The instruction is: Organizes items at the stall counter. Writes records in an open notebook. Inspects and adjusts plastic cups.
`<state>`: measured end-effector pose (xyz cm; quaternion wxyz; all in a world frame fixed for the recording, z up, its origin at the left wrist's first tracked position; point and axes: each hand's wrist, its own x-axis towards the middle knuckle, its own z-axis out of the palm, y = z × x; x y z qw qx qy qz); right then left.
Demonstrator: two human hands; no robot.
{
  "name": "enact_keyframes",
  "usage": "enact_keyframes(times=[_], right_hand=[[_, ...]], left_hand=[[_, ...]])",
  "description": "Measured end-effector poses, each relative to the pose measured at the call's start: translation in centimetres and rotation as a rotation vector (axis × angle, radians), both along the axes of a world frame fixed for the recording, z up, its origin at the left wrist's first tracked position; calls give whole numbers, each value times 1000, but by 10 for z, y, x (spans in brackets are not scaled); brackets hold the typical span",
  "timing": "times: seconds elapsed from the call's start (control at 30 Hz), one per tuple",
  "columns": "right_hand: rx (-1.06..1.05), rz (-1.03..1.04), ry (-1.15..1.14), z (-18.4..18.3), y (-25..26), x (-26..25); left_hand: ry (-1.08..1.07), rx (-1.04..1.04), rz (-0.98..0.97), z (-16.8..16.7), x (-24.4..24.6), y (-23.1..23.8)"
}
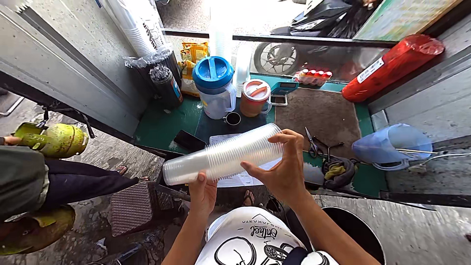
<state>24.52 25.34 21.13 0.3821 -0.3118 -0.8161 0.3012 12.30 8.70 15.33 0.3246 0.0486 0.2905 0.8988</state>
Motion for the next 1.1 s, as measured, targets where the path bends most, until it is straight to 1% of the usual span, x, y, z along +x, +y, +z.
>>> enact_keyframes(times=[0.13,0.3,0.67,0.83,1.1], right_hand=[[-29,53,1,1,-3,-15],[-16,152,44,7,-10,-40],[-17,344,67,13,-46,-113],[4,481,138,20,-68,-140],[-3,508,118,17,-103,-174]], left_hand=[[12,-17,57,2,-5,-5],[43,6,139,7,-18,-19],[90,-16,349,18,-53,-67],[157,-98,418,26,-63,-94],[108,-62,515,24,-75,-120]])
